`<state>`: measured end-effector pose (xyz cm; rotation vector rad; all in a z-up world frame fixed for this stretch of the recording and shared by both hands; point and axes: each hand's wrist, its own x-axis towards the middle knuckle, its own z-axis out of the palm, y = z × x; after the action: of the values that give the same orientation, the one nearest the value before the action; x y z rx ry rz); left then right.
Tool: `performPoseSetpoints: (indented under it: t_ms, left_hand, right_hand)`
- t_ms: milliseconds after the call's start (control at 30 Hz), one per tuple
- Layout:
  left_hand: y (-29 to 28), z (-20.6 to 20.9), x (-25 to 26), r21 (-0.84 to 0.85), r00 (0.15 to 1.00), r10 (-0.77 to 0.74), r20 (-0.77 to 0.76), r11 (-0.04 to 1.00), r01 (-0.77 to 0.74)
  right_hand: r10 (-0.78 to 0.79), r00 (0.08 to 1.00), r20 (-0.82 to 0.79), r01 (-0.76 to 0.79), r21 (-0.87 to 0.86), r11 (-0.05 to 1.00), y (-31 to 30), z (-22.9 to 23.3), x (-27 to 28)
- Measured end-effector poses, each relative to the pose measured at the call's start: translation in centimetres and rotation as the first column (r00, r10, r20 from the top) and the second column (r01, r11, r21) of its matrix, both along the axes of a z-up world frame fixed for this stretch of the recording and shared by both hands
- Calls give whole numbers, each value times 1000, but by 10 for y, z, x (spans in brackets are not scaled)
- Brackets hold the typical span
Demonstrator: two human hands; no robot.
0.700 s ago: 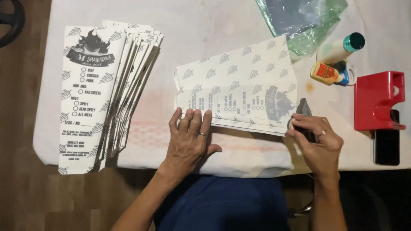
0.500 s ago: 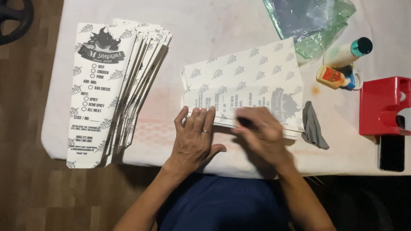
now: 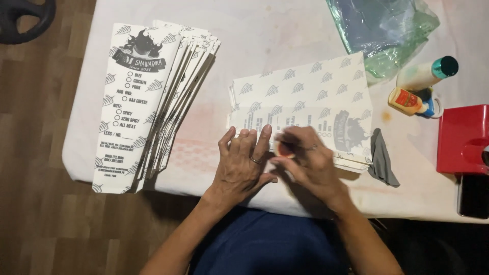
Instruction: Folding and taping paper food wrappers at a manual packaging station.
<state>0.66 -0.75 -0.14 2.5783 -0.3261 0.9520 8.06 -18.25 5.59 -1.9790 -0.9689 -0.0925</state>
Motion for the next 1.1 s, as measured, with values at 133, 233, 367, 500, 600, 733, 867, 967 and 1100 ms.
performPoseSetpoints:
  t_ms: [133,233,367,500,600,733,867,967,1100]
  left_hand:
    - [2,-7,0,4,1000,-15,5,1000,15]
    - [-1,-3,-2,5,1000,7,26,1000,-7]
    - [2,-1,-1,-15,998,7,62,1000,-6]
    - [-4,4,7,-83,978,63,200,995,-47]
    - [-25,22,20,-72,958,-64,281,994,87]
    - [-50,11,25,-106,940,-1,340,994,39]
    - [-13,7,29,-152,919,77,387,988,-19]
    - [25,10,25,-155,933,108,343,986,-57]
    - [62,29,14,-214,945,167,280,971,-108]
  right_hand:
    - [23,996,88,-28,51,998,39,-8,5]
    - [34,993,112,-40,54,998,35,1,6]
    - [-95,944,317,112,-37,993,-2,-2,0]
    - [-228,850,475,295,-69,953,-29,-12,-14]
    - [-269,802,534,349,-53,936,-31,-25,-17]
    - [-285,788,546,369,-48,928,-33,-30,-16]
    - [-274,809,520,346,-45,937,-33,-26,-14]
    - [-278,810,516,337,-21,941,-33,-27,-12]
    - [-286,818,500,337,-13,941,-33,-27,-13]
